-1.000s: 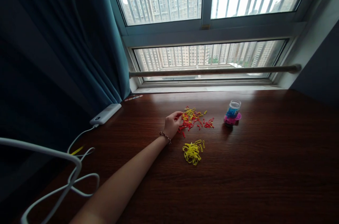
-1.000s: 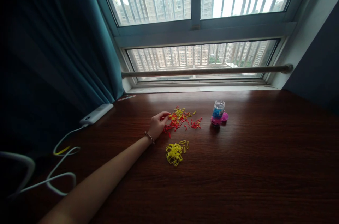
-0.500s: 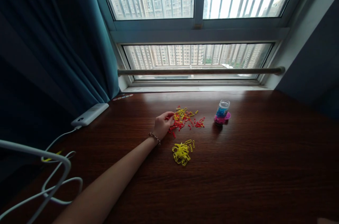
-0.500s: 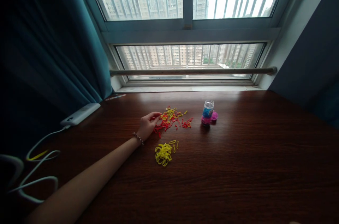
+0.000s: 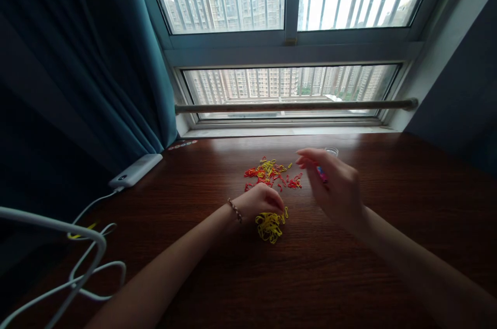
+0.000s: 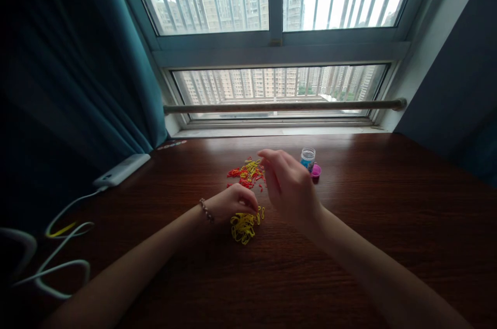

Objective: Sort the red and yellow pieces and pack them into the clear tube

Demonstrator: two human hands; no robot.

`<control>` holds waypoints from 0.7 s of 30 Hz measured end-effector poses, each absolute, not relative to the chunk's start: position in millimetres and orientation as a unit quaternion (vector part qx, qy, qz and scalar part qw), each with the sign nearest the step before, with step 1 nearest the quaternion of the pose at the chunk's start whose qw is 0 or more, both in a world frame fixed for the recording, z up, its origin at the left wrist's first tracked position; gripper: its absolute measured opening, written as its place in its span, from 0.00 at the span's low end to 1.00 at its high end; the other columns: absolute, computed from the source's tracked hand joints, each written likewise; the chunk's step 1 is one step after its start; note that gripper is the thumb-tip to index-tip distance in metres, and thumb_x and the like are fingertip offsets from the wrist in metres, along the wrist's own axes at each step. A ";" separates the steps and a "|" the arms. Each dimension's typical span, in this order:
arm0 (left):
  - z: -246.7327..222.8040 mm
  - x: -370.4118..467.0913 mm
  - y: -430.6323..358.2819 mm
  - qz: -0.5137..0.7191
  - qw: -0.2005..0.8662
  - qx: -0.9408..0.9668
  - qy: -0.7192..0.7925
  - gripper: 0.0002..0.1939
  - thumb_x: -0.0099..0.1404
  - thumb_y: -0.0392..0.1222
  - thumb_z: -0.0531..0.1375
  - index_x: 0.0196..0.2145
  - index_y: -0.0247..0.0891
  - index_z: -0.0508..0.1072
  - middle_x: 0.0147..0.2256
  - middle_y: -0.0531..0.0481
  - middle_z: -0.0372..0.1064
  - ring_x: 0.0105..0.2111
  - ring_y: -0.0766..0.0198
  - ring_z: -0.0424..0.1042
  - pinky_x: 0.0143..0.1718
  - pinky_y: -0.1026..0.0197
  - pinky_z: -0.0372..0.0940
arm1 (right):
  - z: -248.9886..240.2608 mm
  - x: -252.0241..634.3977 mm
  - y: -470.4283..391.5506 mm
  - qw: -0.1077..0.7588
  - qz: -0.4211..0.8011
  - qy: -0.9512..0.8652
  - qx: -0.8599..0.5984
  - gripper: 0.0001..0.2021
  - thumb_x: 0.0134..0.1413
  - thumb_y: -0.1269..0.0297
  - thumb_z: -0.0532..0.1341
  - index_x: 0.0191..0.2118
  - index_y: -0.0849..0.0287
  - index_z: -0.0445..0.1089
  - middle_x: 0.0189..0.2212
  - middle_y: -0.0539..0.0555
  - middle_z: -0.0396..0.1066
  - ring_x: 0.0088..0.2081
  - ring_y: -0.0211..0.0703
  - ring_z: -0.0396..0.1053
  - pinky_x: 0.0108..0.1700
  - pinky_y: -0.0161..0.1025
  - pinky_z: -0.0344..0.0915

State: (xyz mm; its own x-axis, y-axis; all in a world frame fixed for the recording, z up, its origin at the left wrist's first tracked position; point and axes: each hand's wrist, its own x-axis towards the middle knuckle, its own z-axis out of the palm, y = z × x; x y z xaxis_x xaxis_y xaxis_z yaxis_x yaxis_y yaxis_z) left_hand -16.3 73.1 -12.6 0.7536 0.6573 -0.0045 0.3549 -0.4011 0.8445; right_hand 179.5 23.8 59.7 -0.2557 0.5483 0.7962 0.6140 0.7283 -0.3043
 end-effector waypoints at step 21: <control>-56.0 -68.1 128.9 0.342 0.026 0.827 0.445 0.10 0.59 0.34 0.55 0.37 0.38 0.72 0.35 0.47 0.71 0.39 0.61 0.66 0.42 0.57 0.62 | -32.9 173.6 78.9 0.271 -0.002 -0.835 -0.479 0.11 0.55 0.76 0.50 0.42 0.63 0.65 0.39 0.60 0.66 0.40 0.45 0.66 0.42 0.37 0.63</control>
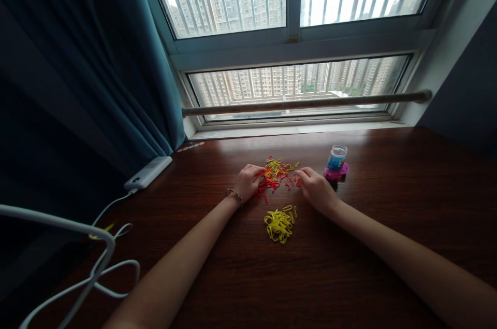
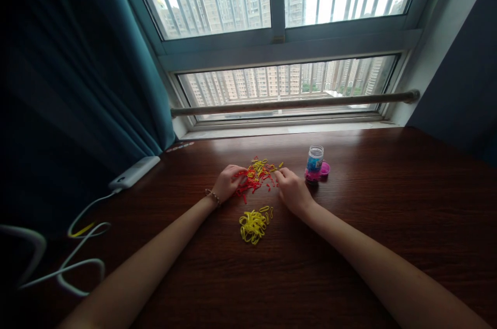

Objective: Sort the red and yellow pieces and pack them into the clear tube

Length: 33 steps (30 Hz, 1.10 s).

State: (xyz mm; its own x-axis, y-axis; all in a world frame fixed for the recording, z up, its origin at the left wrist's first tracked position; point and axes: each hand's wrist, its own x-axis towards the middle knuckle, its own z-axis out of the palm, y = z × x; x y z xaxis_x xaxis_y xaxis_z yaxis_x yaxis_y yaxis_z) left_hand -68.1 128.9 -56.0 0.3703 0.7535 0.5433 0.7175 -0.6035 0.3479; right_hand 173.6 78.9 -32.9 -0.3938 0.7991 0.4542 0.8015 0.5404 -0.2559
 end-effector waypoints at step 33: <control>-37.4 -44.0 100.4 0.364 0.123 0.870 0.309 0.06 0.59 0.39 0.56 0.29 0.37 0.72 0.33 0.46 0.70 0.36 0.64 0.68 0.41 0.59 0.64 | -72.0 177.2 124.2 0.205 0.050 -0.820 -0.532 0.22 0.60 0.58 0.46 0.55 0.65 0.59 0.55 0.59 0.57 0.59 0.47 0.48 0.59 0.44 0.47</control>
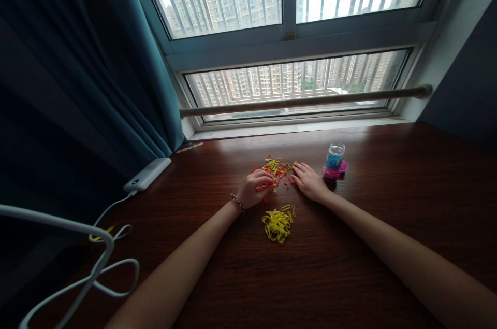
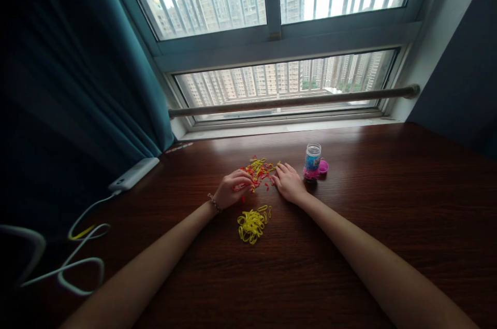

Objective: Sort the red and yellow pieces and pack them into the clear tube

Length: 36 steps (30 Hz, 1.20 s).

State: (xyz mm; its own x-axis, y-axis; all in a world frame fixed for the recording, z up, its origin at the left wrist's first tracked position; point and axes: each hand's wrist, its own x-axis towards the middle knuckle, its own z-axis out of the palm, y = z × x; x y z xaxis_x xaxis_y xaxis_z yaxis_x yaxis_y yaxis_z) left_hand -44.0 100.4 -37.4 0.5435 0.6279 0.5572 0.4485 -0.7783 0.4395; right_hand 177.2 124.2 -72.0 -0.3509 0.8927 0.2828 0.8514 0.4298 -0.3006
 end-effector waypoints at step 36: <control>-58.6 -52.2 122.8 0.317 0.038 0.819 0.477 0.12 0.56 0.28 0.53 0.29 0.40 0.75 0.36 0.50 0.72 0.41 0.60 0.65 0.45 0.53 0.61 | -43.5 168.0 83.4 0.388 0.004 -0.852 -0.351 0.13 0.59 0.67 0.49 0.45 0.61 0.67 0.45 0.59 0.68 0.51 0.47 0.60 0.53 0.49 0.59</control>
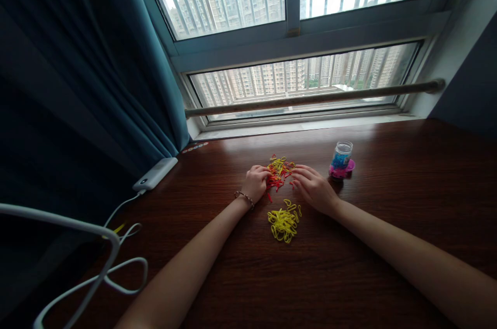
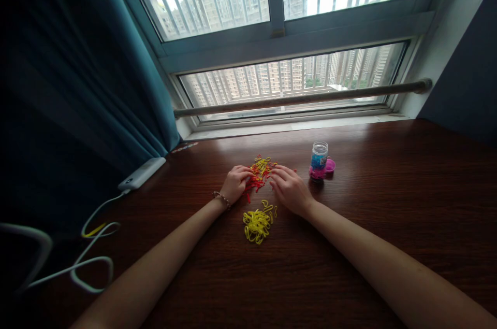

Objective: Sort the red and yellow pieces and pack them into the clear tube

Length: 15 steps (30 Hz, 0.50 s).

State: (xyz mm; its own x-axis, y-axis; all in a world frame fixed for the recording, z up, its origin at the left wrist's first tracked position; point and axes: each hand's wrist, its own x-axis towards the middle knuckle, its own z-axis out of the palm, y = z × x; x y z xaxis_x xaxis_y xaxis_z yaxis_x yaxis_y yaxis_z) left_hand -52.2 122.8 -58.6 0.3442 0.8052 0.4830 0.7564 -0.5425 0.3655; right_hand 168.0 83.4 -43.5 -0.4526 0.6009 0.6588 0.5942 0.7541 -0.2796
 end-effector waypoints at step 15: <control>-54.6 -50.3 119.1 0.365 0.043 0.798 0.477 0.17 0.52 0.23 0.51 0.34 0.37 0.72 0.39 0.46 0.69 0.43 0.59 0.65 0.46 0.55 0.62 | -65.3 178.1 114.4 0.218 0.030 -0.853 -0.473 0.21 0.60 0.55 0.46 0.52 0.61 0.63 0.53 0.57 0.61 0.56 0.48 0.51 0.57 0.47 0.50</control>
State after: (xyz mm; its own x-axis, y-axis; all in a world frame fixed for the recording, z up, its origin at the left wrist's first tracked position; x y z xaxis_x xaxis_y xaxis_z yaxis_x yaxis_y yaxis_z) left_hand -50.3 119.1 -54.6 0.2789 0.7933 0.5412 0.7299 -0.5414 0.4173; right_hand 178.1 114.4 -65.3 -0.4580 0.8196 0.3442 0.7934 0.5515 -0.2577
